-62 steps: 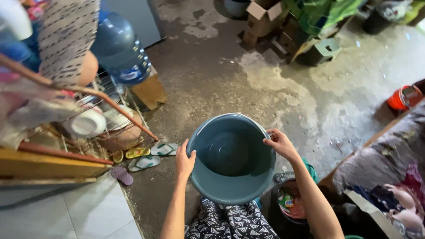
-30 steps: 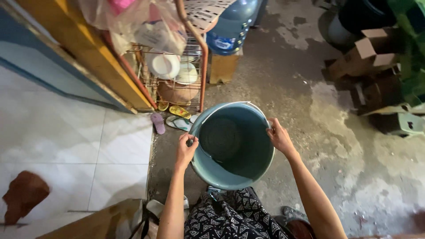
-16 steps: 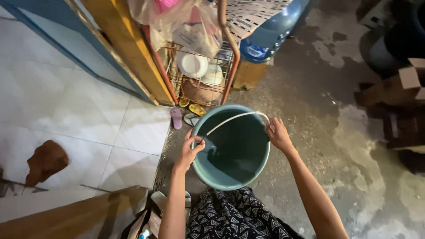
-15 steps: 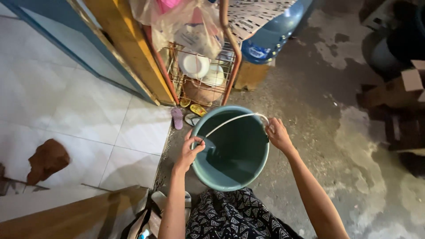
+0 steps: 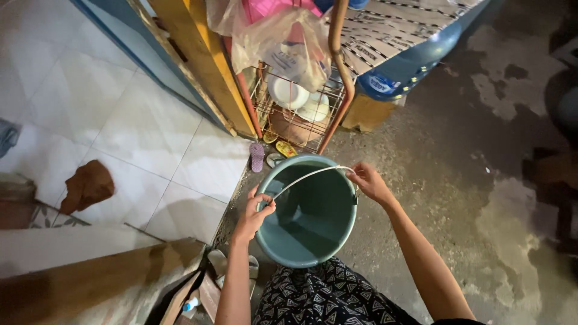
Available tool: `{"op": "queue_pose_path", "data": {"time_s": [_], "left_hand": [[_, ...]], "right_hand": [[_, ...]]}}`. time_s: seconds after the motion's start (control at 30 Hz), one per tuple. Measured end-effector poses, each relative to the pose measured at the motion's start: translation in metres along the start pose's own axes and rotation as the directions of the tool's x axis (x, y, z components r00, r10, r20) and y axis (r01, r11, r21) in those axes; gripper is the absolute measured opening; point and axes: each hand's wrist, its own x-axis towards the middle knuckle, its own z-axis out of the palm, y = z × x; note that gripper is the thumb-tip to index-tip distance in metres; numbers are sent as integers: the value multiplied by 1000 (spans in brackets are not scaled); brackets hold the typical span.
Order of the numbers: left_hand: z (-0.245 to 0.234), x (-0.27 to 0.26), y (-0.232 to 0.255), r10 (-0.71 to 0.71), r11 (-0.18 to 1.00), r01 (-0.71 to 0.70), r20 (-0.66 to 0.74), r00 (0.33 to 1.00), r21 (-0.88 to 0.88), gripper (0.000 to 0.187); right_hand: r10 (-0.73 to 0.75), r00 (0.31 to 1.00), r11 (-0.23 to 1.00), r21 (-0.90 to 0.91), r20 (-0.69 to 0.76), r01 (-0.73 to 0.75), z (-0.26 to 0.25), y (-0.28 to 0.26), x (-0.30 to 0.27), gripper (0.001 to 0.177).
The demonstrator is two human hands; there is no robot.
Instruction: The person operates a small twin-tub washing machine, then picks up a blue bucket and carries it to a water tank. Using a red scoop, they repeatedly transfer water from the tank into the bucket until it is full, then carry the bucket back toward the washing machine area.
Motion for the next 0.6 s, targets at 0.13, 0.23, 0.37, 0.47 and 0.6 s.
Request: {"op": "queue_pose_path", "data": {"time_s": [0.13, 0.23, 0.37, 0.47, 0.6], "left_hand": [[0, -6, 6, 45, 999, -44, -64, 997, 4, 9], [-3, -7, -3, 33, 999, -39, -145, 989, -35, 8], [4, -5, -24, -3, 985, -52, -315, 949, -165, 11], [10, 1, -44, -29, 958, -98, -429, 903, -271, 13], [15, 6, -53, -79, 925, -146, -555, 828, -350, 18]], "right_hand": [[22, 998, 998, -53, 65, -19, 2, -6, 13, 52], [214, 961, 977, -56, 177, -207, 4, -10, 20, 71], [264, 930, 964, -94, 254, -248, 16, -6, 33, 80], [341, 879, 940, -102, 334, -326, 19, -4, 45, 75], [318, 882, 947, -63, 348, -316, 26, 13, 70, 70]]}}
